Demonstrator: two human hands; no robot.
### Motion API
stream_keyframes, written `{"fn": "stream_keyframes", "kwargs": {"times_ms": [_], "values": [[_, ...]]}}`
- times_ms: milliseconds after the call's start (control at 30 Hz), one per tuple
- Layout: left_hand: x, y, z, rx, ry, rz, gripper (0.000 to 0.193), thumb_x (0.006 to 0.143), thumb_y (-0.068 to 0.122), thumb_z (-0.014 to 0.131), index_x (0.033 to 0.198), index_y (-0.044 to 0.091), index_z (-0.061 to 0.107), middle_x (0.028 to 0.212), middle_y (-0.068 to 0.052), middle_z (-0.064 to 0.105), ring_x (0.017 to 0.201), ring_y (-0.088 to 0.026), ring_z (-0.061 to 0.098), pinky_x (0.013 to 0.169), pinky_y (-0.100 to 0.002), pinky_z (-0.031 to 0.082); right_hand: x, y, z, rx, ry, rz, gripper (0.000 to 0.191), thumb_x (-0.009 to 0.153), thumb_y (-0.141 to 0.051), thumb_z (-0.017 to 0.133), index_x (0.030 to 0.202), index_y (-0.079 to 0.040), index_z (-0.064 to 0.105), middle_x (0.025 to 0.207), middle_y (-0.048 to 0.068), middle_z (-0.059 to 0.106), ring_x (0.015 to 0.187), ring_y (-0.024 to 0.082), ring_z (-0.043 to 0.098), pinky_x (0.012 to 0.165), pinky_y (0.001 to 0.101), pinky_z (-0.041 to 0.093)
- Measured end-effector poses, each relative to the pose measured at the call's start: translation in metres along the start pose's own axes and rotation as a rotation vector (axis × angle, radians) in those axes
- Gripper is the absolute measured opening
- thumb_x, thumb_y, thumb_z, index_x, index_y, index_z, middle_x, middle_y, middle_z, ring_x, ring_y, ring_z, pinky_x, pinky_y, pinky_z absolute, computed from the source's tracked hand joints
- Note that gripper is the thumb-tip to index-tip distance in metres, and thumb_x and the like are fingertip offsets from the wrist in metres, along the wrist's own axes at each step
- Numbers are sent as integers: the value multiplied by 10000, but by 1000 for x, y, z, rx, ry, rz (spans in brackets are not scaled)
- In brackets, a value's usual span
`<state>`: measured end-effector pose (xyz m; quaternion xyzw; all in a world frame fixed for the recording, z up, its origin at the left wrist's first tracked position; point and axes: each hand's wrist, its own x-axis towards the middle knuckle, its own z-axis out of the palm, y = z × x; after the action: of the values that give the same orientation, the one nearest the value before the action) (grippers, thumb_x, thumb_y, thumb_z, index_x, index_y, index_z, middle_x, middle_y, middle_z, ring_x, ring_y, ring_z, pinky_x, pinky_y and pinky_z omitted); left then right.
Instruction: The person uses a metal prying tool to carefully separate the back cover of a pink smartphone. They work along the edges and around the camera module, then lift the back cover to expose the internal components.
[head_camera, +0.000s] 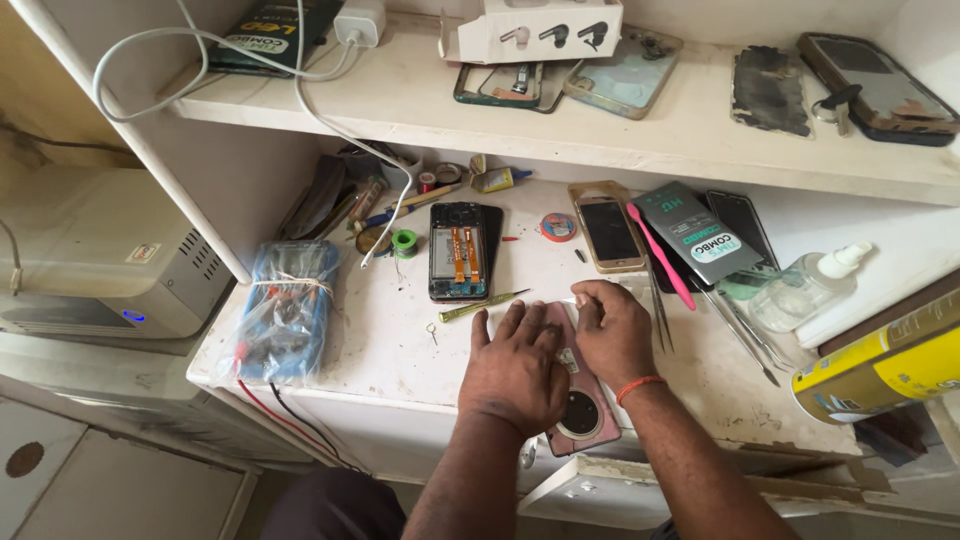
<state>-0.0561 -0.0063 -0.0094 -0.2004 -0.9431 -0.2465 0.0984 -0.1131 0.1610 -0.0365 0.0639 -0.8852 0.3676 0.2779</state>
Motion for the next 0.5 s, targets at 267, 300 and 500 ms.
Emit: {"fn": "stream_keyframes", "kwargs": {"times_ms": [267, 300, 500], "values": [[0, 1, 0, 29, -32, -3, 522, 847, 301, 549, 1326, 101, 605, 1540, -167, 446, 1450, -362, 356, 1174, -653, 163, 18, -5, -8, 31, -206, 126, 108, 898, -41, 667, 972, -80, 735, 958, 94, 750, 799, 228, 741, 694, 357, 566], [1, 1, 0, 28, -45, -7, 517, 849, 299, 547, 1325, 108, 607, 1546, -163, 443, 1457, -359, 351, 1179, -651, 161, 21, -5, -10, 21, -233, 52, 127, 894, -15, 646, 967, -75, 731, 961, 106, 732, 822, 244, 730, 717, 361, 562], [0, -1, -2, 12, -29, -9, 526, 863, 310, 543, 1344, 107, 602, 1551, -160, 445, 1464, -358, 351, 1192, -649, 156, 33, -12, -10, -13, -352, -127, 196, 860, 49, 588, 957, -72, 708, 970, 119, 685, 899, 292, 695, 798, 381, 547]]}}
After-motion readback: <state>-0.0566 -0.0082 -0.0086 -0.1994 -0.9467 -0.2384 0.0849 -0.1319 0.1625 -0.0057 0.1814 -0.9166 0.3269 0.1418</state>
